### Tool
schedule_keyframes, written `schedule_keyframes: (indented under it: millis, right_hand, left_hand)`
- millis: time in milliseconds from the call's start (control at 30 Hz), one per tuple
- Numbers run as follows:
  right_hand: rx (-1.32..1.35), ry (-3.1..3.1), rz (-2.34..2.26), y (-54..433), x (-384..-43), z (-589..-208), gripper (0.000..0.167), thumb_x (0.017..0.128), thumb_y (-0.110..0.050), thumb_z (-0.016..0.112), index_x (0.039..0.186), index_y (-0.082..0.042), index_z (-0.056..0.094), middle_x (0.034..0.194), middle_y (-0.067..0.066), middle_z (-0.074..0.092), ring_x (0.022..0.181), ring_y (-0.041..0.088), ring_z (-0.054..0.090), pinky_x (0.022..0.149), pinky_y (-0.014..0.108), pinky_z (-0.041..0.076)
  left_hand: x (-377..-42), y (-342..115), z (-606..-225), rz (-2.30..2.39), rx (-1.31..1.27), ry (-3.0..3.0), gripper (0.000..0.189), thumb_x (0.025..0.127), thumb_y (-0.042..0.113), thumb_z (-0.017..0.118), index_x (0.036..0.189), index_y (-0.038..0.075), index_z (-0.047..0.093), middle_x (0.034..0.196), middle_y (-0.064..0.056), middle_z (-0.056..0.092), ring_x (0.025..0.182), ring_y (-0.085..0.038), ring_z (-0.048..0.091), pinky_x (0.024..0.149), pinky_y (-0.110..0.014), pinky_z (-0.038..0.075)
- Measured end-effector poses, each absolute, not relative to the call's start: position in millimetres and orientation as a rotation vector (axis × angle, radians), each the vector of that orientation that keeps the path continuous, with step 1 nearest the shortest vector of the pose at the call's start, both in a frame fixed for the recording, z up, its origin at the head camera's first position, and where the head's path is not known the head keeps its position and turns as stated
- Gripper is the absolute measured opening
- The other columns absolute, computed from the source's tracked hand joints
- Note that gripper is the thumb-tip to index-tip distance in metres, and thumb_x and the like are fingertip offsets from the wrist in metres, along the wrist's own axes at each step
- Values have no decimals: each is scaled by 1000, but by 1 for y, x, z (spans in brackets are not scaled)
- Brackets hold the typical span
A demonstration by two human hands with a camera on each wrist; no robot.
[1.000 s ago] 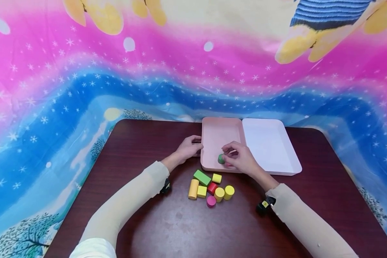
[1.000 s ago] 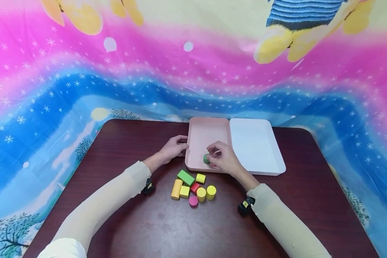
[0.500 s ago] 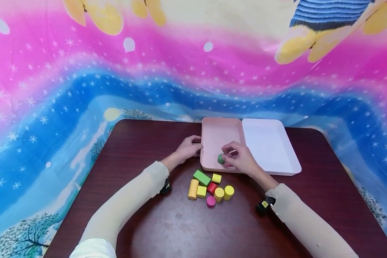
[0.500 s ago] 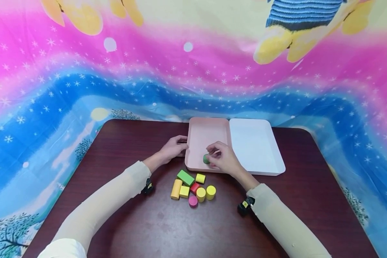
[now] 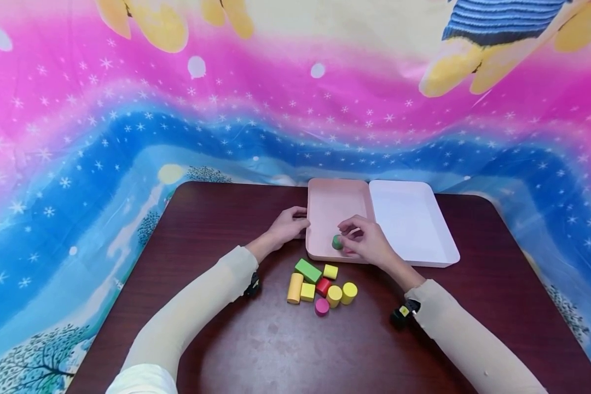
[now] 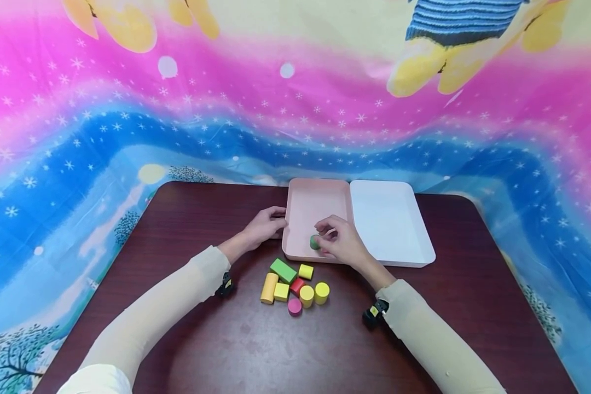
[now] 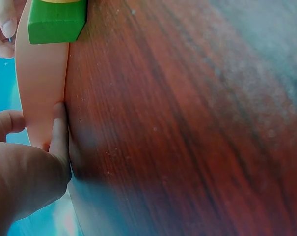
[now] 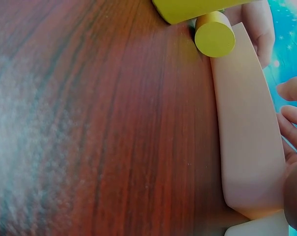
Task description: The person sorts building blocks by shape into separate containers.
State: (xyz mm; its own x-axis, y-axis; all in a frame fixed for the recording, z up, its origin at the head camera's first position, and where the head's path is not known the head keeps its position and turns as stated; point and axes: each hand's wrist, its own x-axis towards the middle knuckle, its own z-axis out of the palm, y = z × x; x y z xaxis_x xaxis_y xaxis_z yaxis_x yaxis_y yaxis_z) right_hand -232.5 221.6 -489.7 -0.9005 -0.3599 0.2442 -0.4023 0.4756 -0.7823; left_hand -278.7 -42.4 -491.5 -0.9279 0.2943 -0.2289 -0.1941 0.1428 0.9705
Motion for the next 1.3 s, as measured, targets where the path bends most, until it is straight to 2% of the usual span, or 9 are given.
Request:
schedule_keyframes:
  millis: [400,633,900,1167,1300]
  right_hand:
    - [706,-2675,1383,221,-235,-490,30,92,-12,84,118,-1,73,110,8,71,93,20,71,84,37,65]
    - [719,-2664,1382,220,-234,-487,29,93,-11,84,117,0,73,110,7,71,94,22,71,85,41,65]
    - [757,-2660,1346,219,-230,-483,28,92,-9,84,117,-1,73,111,10,70,96,21,69,82,40,65]
    - [881,-2646,1347,205,-219,-467,30,92,-11,83,119,0,73,113,16,69,97,30,68,83,49,64]
    - [924,-2631,1333,198,-216,-462,31,93,-13,83,120,-2,73,111,16,69,95,26,70,81,50,65]
  left_hand:
    - [-279,-42,-494,1823,113,2097,50,106,10,59,154,1,47,145,-15,59,124,-28,65,91,-41,63]
    - [-279,-44,-494,1817,121,2102,49,107,11,59,153,1,47,143,-16,61,122,-28,66,91,-41,63]
    - [-278,-42,-495,1819,113,2111,48,106,11,60,152,2,49,142,-15,61,121,-27,67,90,-40,64]
    - [-278,-41,-495,1814,97,2121,49,106,12,61,152,2,49,142,-15,61,120,-26,68,91,-40,63]
    - [-277,-41,-494,1824,96,2110,48,106,12,62,151,2,50,140,-16,63,117,-26,69,90,-40,64]
